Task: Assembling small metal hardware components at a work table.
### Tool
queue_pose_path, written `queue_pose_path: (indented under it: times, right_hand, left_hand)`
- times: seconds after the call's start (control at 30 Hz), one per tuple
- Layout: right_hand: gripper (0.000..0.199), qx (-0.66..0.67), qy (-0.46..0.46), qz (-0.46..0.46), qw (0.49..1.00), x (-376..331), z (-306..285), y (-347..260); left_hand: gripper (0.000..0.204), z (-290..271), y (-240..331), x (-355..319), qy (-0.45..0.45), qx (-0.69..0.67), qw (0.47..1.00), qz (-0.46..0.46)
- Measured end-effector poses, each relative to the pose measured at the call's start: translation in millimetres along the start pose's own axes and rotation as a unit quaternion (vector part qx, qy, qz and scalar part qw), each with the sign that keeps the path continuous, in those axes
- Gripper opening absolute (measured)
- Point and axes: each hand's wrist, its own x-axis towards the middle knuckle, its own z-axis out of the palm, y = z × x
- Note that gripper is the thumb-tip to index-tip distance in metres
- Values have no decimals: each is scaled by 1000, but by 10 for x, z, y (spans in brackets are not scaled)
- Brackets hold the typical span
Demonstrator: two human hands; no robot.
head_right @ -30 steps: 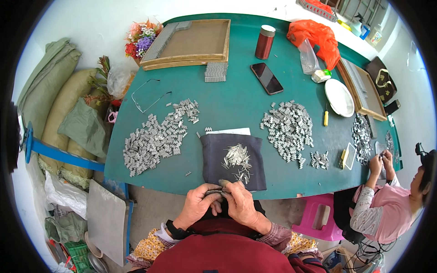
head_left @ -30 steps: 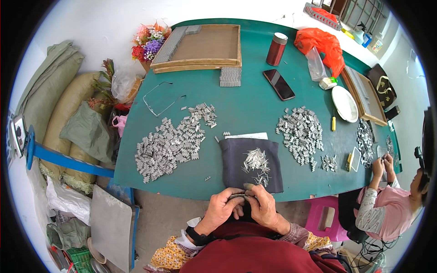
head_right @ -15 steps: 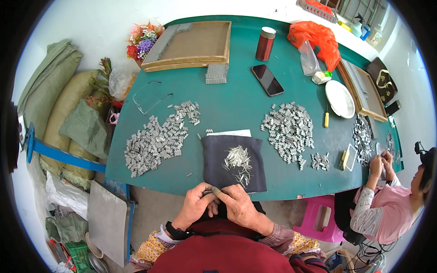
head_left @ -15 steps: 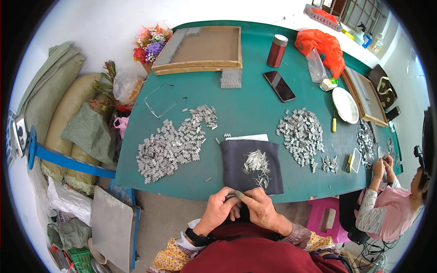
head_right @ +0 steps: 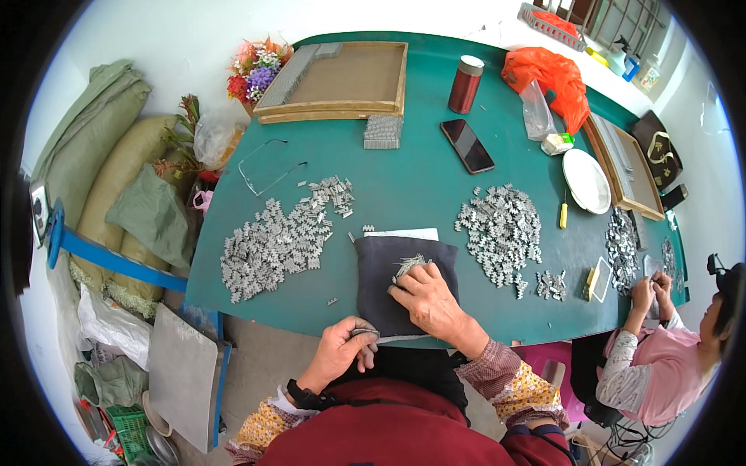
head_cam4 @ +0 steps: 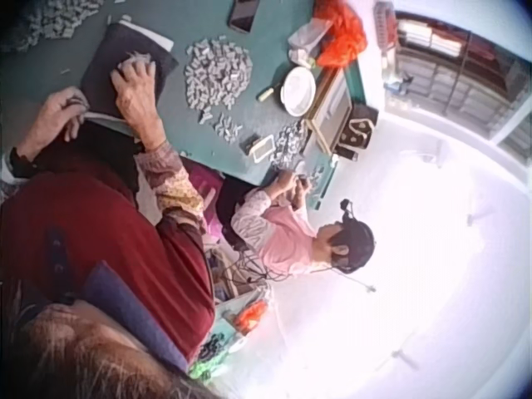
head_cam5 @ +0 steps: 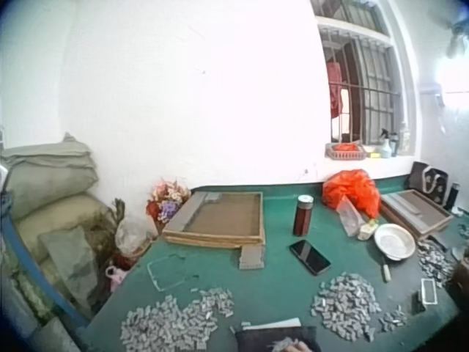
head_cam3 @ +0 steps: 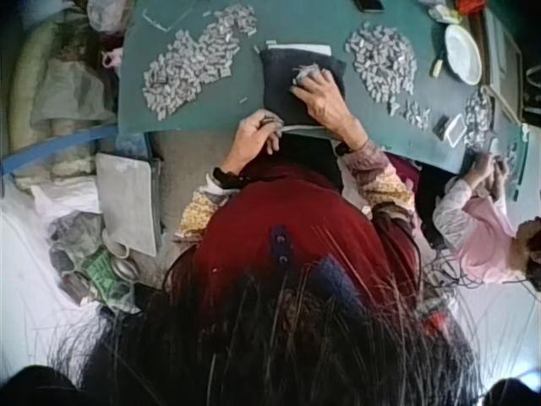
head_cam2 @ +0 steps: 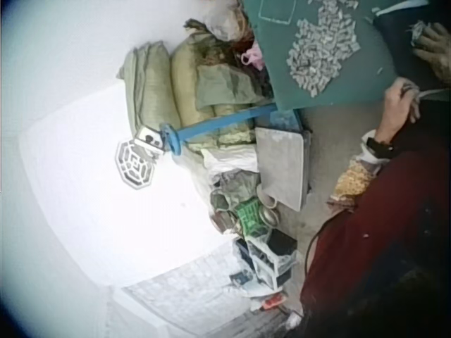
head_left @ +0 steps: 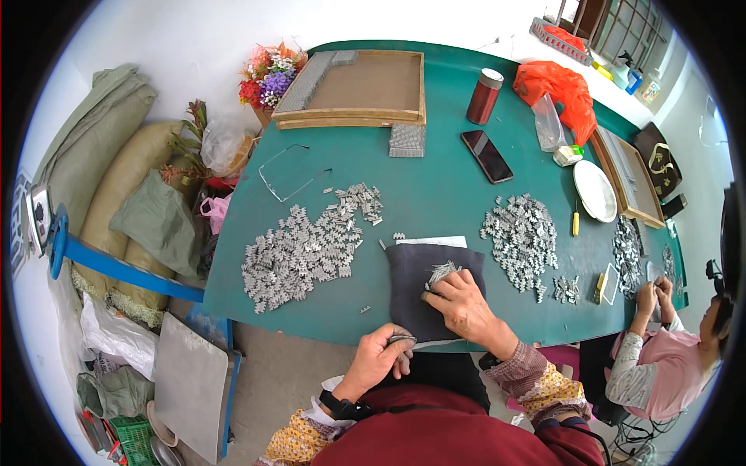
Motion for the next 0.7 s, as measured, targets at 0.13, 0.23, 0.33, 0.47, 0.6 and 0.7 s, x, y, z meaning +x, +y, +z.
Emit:
queue_pose_path:
  times: [0.13, 0.23, 0.33, 0.47, 0.6, 0.7]
  right_hand:
    - [24, 27, 65, 33, 997, 17, 70, -84]
    - [18, 84, 100, 106, 986, -2, 115, -165]
    - [13, 150, 126, 147, 970, -37, 101, -244]
    - [10, 207, 132, 191, 950, -98, 84, -307]
    - [8, 319, 132, 278, 896, -150, 21, -434]
    - [8, 416, 87, 339, 839, -159, -54, -571]
  left_hand:
    - [8, 19, 18, -15, 4, 23, 1000, 1]
    - [8, 59, 1, -14, 9, 69, 997, 14]
    - [7, 88, 11, -16, 12, 134, 991, 24]
    - [4, 105, -14, -14, 19, 173, 984, 44]
    - [3, 130, 7, -26, 24, 193, 980, 54]
    - [3, 193, 71, -49, 28, 187, 980, 68]
